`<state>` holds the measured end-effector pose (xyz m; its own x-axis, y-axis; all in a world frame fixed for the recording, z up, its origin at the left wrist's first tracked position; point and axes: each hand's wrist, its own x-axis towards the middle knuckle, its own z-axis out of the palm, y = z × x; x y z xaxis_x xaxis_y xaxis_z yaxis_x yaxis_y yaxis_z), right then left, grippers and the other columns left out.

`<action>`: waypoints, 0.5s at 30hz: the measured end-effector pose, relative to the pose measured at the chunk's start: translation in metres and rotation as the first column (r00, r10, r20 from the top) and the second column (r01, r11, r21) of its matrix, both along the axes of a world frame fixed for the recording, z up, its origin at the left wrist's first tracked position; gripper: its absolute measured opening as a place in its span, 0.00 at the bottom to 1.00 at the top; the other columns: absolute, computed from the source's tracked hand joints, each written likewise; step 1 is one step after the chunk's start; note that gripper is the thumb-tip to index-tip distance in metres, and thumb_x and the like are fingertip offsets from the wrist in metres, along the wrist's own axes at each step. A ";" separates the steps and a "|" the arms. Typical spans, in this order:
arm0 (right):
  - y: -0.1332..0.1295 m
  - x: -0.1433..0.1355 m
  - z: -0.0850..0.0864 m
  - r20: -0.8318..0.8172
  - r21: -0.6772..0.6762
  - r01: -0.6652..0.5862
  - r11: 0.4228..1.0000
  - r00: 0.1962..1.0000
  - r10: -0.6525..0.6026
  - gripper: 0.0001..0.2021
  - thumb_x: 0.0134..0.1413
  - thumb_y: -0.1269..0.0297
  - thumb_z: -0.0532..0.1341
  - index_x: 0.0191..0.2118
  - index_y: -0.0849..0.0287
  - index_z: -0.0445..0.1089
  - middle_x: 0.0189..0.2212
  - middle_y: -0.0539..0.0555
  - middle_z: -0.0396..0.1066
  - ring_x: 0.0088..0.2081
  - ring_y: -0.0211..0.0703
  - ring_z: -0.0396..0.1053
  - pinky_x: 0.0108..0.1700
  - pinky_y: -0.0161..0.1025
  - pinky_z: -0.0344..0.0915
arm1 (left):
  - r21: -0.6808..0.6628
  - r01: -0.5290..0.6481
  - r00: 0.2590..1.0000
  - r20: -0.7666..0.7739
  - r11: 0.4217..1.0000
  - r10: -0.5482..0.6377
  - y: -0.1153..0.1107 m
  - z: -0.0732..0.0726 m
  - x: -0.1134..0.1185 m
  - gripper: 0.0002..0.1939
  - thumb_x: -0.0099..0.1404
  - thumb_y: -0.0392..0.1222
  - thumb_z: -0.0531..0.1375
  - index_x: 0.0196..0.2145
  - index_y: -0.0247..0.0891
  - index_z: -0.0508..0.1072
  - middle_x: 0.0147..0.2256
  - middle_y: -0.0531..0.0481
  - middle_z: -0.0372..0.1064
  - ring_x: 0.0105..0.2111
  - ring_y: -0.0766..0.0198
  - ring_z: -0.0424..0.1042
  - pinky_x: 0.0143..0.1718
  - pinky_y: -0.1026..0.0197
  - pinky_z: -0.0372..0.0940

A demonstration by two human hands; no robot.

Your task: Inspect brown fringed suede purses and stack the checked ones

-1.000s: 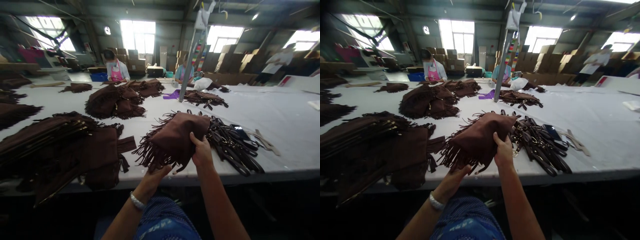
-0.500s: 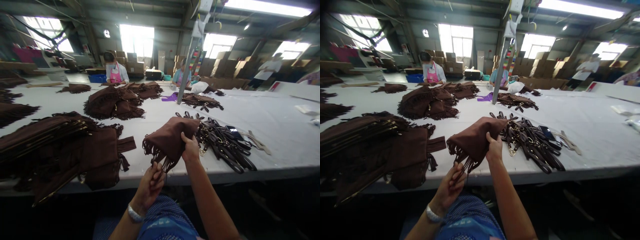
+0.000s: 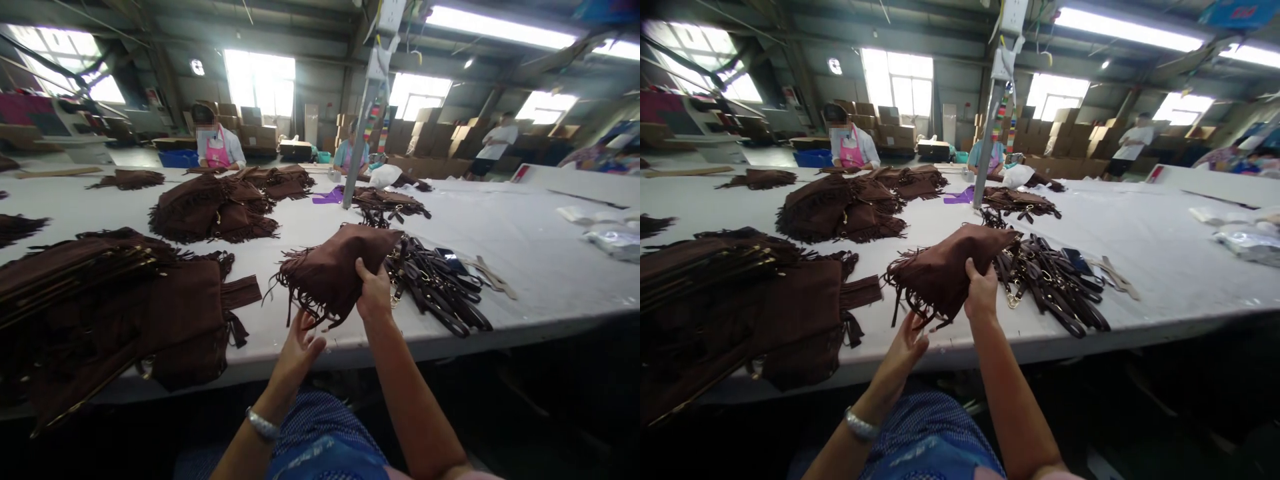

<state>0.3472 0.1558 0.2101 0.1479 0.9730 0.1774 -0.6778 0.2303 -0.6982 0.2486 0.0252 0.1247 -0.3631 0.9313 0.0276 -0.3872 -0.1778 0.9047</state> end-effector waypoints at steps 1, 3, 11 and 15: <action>-0.004 0.000 -0.001 0.006 -0.002 -0.015 1.000 1.000 0.015 0.21 0.39 0.68 0.71 0.44 0.57 0.72 0.40 0.51 0.78 0.46 0.45 0.74 0.56 0.48 0.67 | 0.010 0.026 0.998 0.057 1.000 -0.026 0.009 0.007 0.007 0.41 0.48 0.53 0.72 0.57 0.41 0.66 0.58 0.37 0.64 0.58 0.48 0.62 0.54 0.53 0.62; -0.007 0.002 -0.004 0.018 -0.011 -0.036 0.999 0.999 0.036 0.22 0.39 0.67 0.71 0.45 0.56 0.72 0.41 0.51 0.78 0.46 0.45 0.74 0.55 0.48 0.68 | 0.009 0.040 0.984 0.175 0.999 -0.041 0.018 0.017 0.016 0.30 0.52 0.49 0.71 0.51 0.39 0.71 0.51 0.40 0.71 0.50 0.55 0.71 0.49 0.57 0.66; -0.004 0.027 -0.012 -0.047 -0.036 -0.001 0.999 0.999 0.000 0.21 0.40 0.66 0.71 0.45 0.58 0.71 0.43 0.53 0.78 0.45 0.46 0.74 0.54 0.46 0.68 | -0.239 0.061 0.996 0.077 0.969 -0.043 0.016 0.010 0.024 0.20 0.47 0.47 0.73 0.35 0.34 0.77 0.35 0.46 0.78 0.36 0.57 0.76 0.36 0.61 0.71; 0.000 0.032 -0.014 -0.079 -0.026 0.008 1.000 0.997 -0.010 0.22 0.39 0.66 0.71 0.45 0.58 0.72 0.41 0.53 0.79 0.42 0.47 0.75 0.51 0.47 0.70 | -0.320 0.079 0.969 -0.198 0.944 -0.148 0.024 0.009 0.012 0.21 0.43 0.50 0.73 0.32 0.35 0.78 0.26 0.47 0.76 0.34 0.47 0.76 0.33 0.53 0.70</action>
